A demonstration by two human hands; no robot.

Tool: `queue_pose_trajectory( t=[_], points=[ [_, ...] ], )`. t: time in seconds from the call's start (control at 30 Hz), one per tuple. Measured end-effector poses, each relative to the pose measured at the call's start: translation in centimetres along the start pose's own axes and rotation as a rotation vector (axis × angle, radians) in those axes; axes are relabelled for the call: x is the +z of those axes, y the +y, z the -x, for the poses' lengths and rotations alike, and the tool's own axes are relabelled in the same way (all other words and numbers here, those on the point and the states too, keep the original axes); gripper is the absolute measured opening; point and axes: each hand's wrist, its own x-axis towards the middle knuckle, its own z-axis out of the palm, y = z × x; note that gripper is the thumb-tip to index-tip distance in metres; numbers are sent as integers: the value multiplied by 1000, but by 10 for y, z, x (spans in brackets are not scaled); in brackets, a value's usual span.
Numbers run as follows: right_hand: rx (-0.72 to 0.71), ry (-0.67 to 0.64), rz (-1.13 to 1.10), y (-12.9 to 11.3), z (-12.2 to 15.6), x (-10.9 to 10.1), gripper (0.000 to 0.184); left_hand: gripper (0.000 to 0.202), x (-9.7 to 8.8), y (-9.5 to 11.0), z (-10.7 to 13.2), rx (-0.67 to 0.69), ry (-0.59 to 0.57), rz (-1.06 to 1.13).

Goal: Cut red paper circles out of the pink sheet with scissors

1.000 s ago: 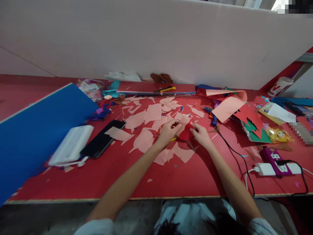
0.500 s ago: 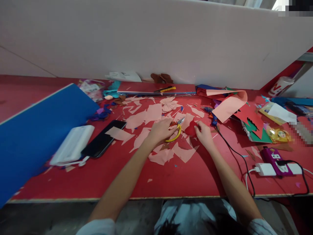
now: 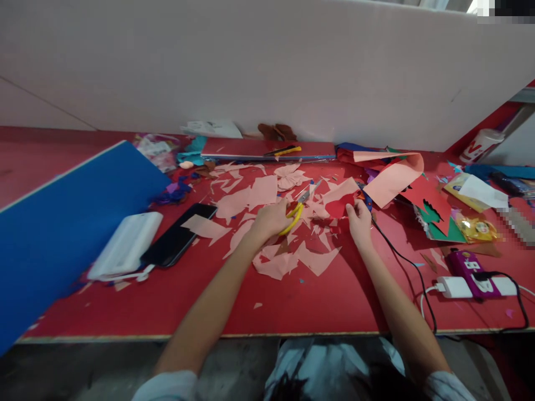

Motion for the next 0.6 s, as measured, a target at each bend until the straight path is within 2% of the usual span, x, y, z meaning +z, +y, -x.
queue_pose_trajectory(
  t=[0.1, 0.27, 0.43, 0.6],
  points=[
    [20, 72, -100, 1, -2, -1, 22, 42, -5, 0, 3, 11, 51, 96],
    [23, 134, -156, -3, -2, -1, 22, 41, -7, 9, 14, 215, 126, 278],
    [16, 165, -170, -3, 0, -1, 21, 41, -3, 25, 25, 305, 81, 347],
    [12, 160, -142, -3, 3, 0, 22, 40, 3, 34, 28, 348, 98, 360]
  ],
)
